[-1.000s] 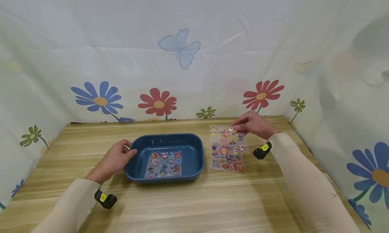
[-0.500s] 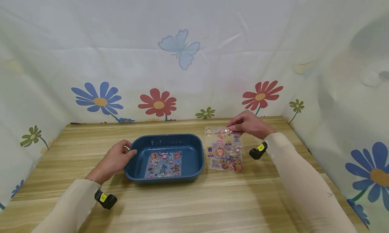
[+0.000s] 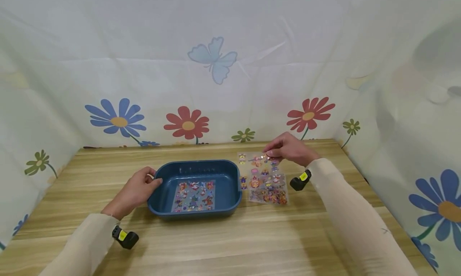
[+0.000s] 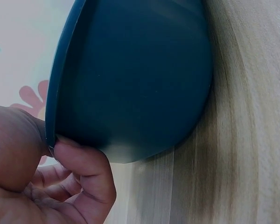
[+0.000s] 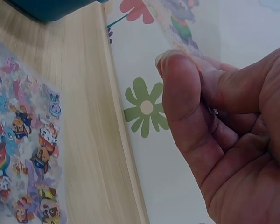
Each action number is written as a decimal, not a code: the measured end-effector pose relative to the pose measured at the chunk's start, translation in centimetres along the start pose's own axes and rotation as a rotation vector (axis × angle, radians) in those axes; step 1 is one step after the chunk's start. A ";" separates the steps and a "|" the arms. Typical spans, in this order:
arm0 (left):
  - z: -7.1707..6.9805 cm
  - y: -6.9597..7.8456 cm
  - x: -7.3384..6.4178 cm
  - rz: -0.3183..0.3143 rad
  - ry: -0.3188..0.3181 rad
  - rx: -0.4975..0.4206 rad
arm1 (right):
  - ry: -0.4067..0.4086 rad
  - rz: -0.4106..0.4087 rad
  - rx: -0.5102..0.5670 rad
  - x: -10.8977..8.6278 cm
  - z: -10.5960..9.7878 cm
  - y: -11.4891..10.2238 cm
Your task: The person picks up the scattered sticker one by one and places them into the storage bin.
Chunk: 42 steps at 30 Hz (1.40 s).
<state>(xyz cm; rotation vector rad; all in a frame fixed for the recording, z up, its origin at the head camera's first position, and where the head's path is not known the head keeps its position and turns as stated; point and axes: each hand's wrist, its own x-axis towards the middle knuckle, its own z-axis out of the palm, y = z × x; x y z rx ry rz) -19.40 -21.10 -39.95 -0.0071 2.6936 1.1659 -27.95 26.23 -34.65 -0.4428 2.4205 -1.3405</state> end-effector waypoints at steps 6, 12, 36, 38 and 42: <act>0.0 0.1 0.0 -0.017 -0.006 0.002 | -0.021 -0.007 0.022 0.2 0.6 -0.2; 0.1 0.0 -0.1 -0.005 -0.006 -0.001 | -0.039 -0.028 0.022 0.4 1.1 -0.2; 0.1 0.0 0.0 -0.010 -0.002 0.003 | -0.077 -0.041 0.016 1.3 2.8 -1.5; 0.1 0.0 0.0 -0.003 0.001 0.000 | -0.080 -0.041 0.023 1.5 3.0 -1.6; 0.1 0.0 -0.1 0.011 0.005 -0.007 | -0.093 -0.052 0.026 1.7 3.3 -1.9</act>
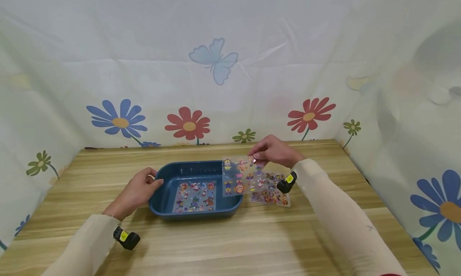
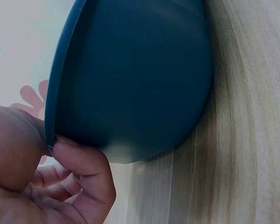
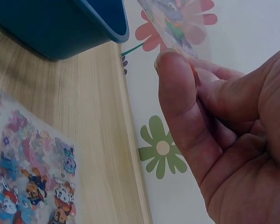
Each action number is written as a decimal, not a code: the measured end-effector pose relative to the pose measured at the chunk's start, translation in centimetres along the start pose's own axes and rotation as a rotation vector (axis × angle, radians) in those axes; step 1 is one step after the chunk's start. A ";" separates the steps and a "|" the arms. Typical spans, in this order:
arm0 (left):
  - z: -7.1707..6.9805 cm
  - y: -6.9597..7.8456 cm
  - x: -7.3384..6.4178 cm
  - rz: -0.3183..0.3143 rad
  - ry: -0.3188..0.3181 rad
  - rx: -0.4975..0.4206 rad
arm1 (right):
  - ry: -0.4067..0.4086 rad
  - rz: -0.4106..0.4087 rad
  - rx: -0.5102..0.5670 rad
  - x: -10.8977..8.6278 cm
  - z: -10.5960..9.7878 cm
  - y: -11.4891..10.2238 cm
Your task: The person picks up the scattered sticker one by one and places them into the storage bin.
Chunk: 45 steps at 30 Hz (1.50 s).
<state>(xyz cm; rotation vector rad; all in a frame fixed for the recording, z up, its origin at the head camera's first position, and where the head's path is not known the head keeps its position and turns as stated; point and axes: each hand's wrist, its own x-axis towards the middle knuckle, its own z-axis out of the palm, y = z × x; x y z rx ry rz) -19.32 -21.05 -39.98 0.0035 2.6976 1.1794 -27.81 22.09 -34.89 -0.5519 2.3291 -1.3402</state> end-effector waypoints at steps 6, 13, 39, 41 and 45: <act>-0.1 0.1 0.0 -0.003 0.000 0.002 | -0.016 -0.012 -0.011 0.3 0.4 -0.2; -0.2 0.2 0.1 -0.013 -0.007 -0.001 | -0.025 -0.012 0.000 0.8 0.8 -0.5; -0.1 -0.1 0.2 -0.017 -0.011 -0.005 | -0.085 -0.023 0.023 2.6 3.1 -2.0; -0.1 -0.1 0.2 -0.018 -0.012 -0.003 | -0.086 -0.025 0.017 2.6 3.2 -2.1; -0.1 -0.1 0.1 -0.021 -0.011 -0.004 | -0.088 -0.017 0.017 2.8 3.5 -2.3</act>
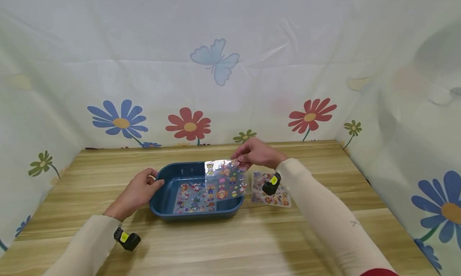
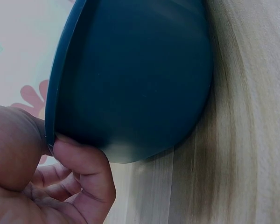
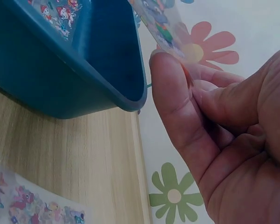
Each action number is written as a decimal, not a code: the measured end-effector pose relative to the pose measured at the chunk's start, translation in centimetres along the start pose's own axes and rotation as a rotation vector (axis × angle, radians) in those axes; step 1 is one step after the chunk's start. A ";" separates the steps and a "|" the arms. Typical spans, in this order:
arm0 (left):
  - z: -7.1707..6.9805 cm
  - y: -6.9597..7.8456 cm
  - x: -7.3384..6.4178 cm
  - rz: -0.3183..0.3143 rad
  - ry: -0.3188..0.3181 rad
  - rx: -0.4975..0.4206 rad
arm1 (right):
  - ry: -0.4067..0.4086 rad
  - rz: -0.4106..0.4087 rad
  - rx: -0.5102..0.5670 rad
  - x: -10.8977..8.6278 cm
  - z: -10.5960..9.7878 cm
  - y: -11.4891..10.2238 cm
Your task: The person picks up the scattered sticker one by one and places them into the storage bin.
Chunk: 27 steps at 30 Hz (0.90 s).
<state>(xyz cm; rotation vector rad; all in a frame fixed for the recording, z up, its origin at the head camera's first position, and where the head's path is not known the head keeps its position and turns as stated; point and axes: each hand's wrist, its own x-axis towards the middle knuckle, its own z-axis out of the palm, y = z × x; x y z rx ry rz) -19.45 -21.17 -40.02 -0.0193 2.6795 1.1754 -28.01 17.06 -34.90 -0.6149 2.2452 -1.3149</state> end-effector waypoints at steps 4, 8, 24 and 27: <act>0.0 0.0 0.0 0.000 -0.002 -0.003 | -0.010 0.009 0.024 0.2 0.2 -0.2; 0.0 0.0 0.0 0.006 -0.004 -0.007 | -0.010 0.015 0.029 0.4 0.6 -0.4; 0.0 -0.1 0.0 0.007 -0.002 -0.013 | -0.040 -0.006 0.033 1.4 1.8 -1.1; 0.0 -0.1 -0.1 0.010 -0.003 -0.012 | -0.046 0.003 0.030 1.7 2.1 -1.2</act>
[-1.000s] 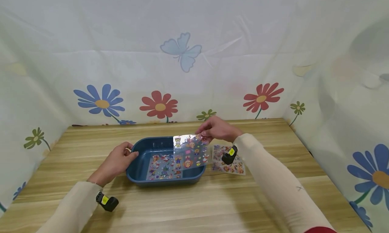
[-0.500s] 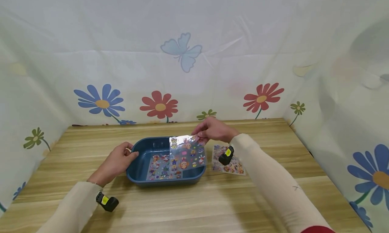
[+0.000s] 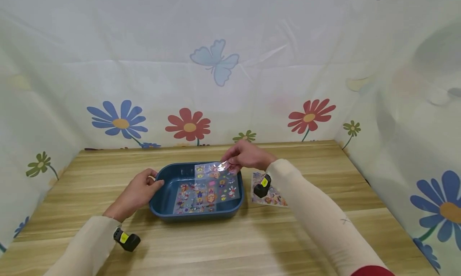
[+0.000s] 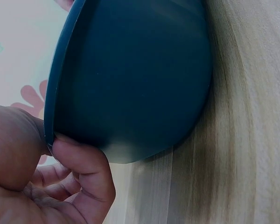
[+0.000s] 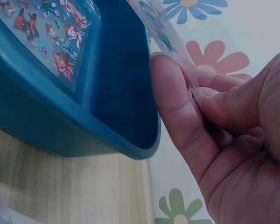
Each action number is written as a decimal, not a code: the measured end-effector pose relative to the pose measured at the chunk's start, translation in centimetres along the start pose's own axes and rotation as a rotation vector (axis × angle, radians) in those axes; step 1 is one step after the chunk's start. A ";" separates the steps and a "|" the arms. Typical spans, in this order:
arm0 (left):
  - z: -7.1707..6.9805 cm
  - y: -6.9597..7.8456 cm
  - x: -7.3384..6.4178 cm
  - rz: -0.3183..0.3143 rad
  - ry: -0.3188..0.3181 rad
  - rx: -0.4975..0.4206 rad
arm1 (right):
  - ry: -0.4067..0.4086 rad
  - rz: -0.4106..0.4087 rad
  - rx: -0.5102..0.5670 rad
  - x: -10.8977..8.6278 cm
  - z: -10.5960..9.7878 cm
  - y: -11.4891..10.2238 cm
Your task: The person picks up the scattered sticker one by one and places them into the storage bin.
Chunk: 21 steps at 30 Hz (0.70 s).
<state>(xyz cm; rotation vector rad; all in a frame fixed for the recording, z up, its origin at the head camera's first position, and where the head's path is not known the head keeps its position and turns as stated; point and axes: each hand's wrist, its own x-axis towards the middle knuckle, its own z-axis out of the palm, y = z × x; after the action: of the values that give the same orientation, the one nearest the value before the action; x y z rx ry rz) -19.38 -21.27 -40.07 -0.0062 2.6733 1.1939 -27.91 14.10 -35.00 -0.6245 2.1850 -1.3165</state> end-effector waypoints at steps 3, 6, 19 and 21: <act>0.0 0.0 0.0 0.006 0.000 0.001 | 0.002 0.007 -0.006 0.2 0.4 -0.2; 0.0 -0.1 0.0 0.011 0.001 -0.001 | 0.004 0.007 -0.006 0.4 0.8 -0.4; 0.1 -0.3 0.0 0.026 0.015 -0.002 | -0.020 0.032 0.016 1.3 2.1 -1.1; 0.1 -0.3 0.0 0.028 0.016 -0.006 | -0.019 0.034 0.017 1.5 2.2 -1.2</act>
<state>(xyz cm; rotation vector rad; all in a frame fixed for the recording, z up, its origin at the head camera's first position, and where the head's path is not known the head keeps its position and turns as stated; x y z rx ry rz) -19.32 -21.38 -40.35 0.0208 2.6921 1.2155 -27.46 11.21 -35.07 -0.5892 2.1576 -1.3047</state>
